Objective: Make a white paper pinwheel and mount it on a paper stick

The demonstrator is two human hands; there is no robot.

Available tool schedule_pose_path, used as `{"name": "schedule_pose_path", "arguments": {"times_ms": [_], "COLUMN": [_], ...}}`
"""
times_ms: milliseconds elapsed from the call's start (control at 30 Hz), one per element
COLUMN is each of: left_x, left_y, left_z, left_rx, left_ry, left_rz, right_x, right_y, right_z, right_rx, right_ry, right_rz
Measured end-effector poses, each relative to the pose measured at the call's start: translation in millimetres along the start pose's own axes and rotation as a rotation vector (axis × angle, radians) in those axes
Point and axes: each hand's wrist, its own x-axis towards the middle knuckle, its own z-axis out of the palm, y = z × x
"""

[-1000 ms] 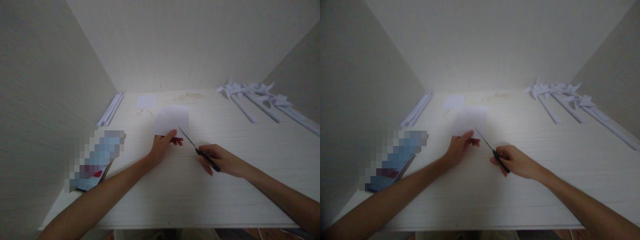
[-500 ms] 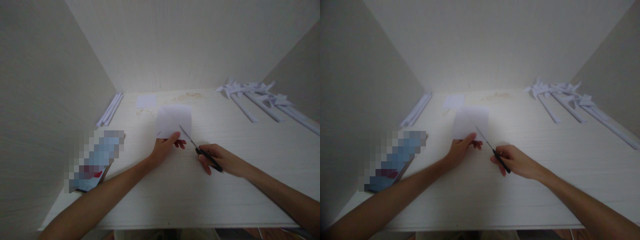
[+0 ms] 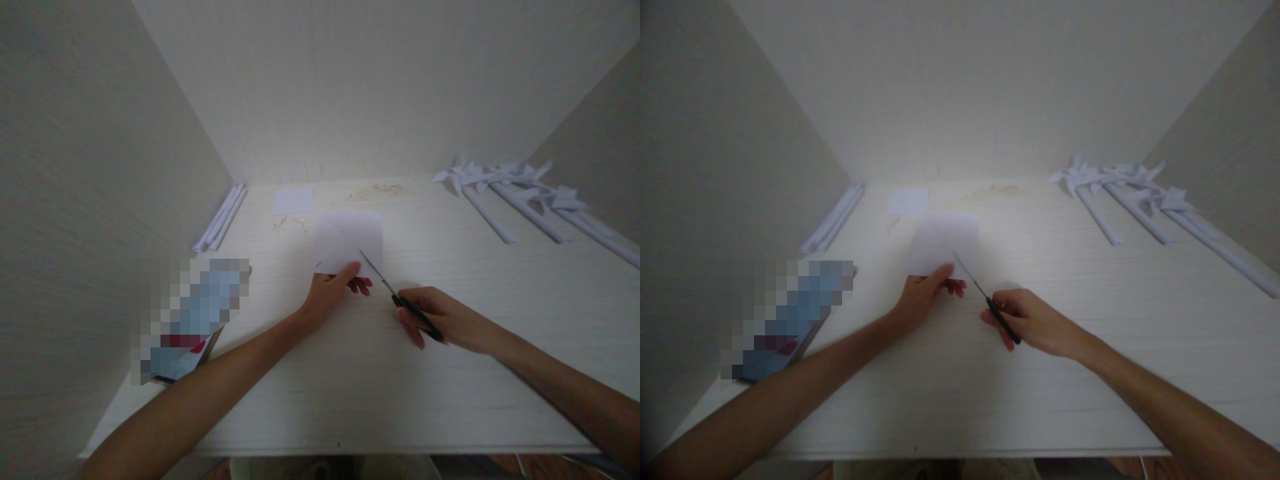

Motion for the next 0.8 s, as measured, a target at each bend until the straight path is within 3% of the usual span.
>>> {"name": "schedule_pose_path", "arguments": {"times_ms": [800], "left_x": [3.8], "left_y": [-0.6], "left_z": [-2.9], "left_rx": [-0.022], "left_ry": [0.006], "left_rz": [-0.091], "right_x": [1.1], "right_y": [2.0], "right_z": [-0.1], "right_rx": [-0.028], "right_ry": [0.025], "right_rz": [0.034]}}
